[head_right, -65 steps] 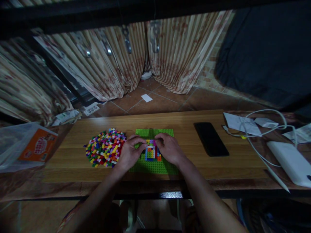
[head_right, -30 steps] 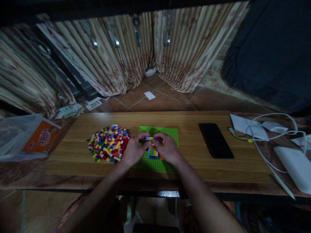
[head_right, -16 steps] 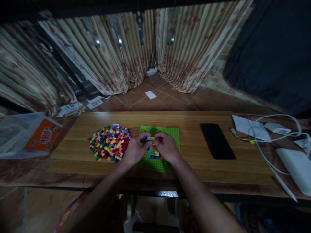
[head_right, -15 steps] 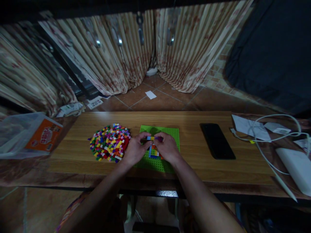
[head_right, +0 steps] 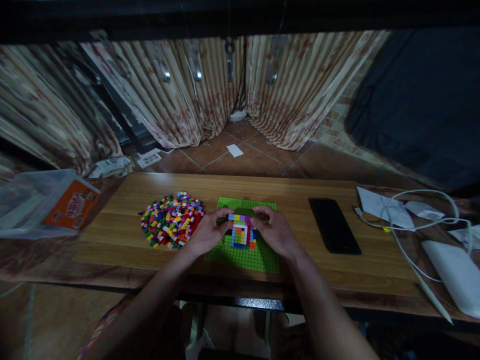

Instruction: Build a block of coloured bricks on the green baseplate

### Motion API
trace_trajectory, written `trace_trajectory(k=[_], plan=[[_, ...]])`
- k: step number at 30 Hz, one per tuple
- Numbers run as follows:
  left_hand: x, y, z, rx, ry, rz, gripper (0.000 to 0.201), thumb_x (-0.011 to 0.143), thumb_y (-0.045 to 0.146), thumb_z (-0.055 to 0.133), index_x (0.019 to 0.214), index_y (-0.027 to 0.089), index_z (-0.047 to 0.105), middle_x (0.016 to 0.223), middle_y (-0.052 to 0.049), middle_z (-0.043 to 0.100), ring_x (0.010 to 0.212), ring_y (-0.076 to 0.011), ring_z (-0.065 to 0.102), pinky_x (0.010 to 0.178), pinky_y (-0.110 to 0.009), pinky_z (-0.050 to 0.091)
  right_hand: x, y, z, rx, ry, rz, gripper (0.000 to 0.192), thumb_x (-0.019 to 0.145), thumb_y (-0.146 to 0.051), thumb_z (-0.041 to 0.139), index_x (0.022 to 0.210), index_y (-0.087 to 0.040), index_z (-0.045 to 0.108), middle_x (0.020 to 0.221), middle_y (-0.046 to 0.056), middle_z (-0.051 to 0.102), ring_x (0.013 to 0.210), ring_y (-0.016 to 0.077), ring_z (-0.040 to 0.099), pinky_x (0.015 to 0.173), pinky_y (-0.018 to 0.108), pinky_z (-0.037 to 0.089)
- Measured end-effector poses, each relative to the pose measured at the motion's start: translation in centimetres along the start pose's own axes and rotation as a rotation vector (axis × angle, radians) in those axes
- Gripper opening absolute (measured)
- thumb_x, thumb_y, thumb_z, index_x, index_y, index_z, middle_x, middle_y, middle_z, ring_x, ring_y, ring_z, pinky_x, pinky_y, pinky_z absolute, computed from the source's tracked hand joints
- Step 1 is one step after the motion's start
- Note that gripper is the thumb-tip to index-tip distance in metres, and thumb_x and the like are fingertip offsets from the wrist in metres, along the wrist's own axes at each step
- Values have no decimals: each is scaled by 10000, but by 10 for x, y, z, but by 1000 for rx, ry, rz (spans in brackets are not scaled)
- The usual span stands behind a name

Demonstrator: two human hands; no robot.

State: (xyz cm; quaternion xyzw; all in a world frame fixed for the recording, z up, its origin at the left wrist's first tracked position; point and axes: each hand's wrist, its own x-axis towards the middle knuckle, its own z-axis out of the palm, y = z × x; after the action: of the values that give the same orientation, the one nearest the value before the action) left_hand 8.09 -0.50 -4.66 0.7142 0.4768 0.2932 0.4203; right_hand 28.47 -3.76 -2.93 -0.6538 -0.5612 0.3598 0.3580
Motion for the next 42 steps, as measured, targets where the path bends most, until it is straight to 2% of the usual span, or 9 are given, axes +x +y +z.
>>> trace_trajectory(k=[5, 9, 17, 21, 25, 28, 33, 37, 42], plan=[[-1, 12, 3, 52, 50, -22, 255, 821, 152, 536, 1030, 192, 676, 833, -7, 703, 740, -145, 650, 683, -243, 520, -5, 2, -2, -134, -103, 7, 352, 755, -359, 658, 1062, -187, 675, 975, 59, 724, 779, 195, 665, 722, 339, 507], [-3, 18, 6, 101, 110, 17, 219, 817, 143, 546, 984, 191, 679, 734, 11, 674, 698, -135, 630, 692, -241, 512, -2, 4, 4, -142, -98, 5, 333, 773, -338, 644, 1072, -192, 663, 965, 56, 725, 827, 203, 673, 766, 354, 508], [-5, 20, 5, 161, 77, 17, 245, 842, 154, 522, 1039, 172, 665, 896, -44, 720, 815, -167, 666, 783, -271, 528, 0, 4, 2, -158, -114, -32, 296, 786, -338, 619, 1040, -195, 674, 962, 61, 732, 838, 208, 682, 772, 356, 513], [1, 16, -27, 154, 100, 48, 306, 852, 111, 468, 1094, 152, 652, 1030, -76, 720, 929, -181, 670, 847, -269, 510, 0, 2, -1, -166, -62, 14, 375, 752, -407, 668, 1060, -193, 679, 947, 68, 732, 831, 221, 679, 747, 353, 511], [5, 7, -77, 157, 258, 31, 232, 861, 147, 470, 930, 153, 691, 882, -43, 727, 817, -160, 660, 764, -241, 507, -5, -12, 2, -192, 170, -81, 297, 796, -428, 635, 986, -208, 697, 892, 52, 719, 775, 204, 659, 734, 348, 499], [0, 6, -100, 163, 410, 25, 183, 843, 168, 511, 857, 137, 691, 856, -42, 721, 814, -154, 644, 748, -229, 493, -16, -32, 21, -110, 236, -297, 209, 858, -387, 584, 914, -216, 691, 902, 36, 704, 808, 180, 644, 769, 321, 485], [-8, 13, -99, 99, 472, 11, 166, 831, 163, 529, 865, 126, 687, 863, -43, 718, 791, -135, 642, 764, -229, 489, -39, -57, 82, -171, -85, -580, 176, 914, -237, 507, 854, -213, 670, 847, 28, 683, 831, 171, 617, 773, 295, 466], [-11, 16, -95, 59, 438, 9, 182, 836, 159, 519, 891, 124, 689, 885, -54, 722, 805, -142, 653, 766, -239, 499, -47, -54, 123, -313, -165, -605, 145, 899, -227, 525, 879, -207, 668, 874, 44, 667, 846, 193, 601, 777, 309, 464], [-14, 16, -96, 100, 413, 6, 186, 849, 180, 521, 912, 148, 693, 891, -43, 729, 823, -147, 664, 774, -244, 504, -45, -44, 147, -486, -145, -586, 134, 878, -226, 537, 885, -200, 668, 905, 64, 647, 876, 215, 581, 790, 324, 467]])
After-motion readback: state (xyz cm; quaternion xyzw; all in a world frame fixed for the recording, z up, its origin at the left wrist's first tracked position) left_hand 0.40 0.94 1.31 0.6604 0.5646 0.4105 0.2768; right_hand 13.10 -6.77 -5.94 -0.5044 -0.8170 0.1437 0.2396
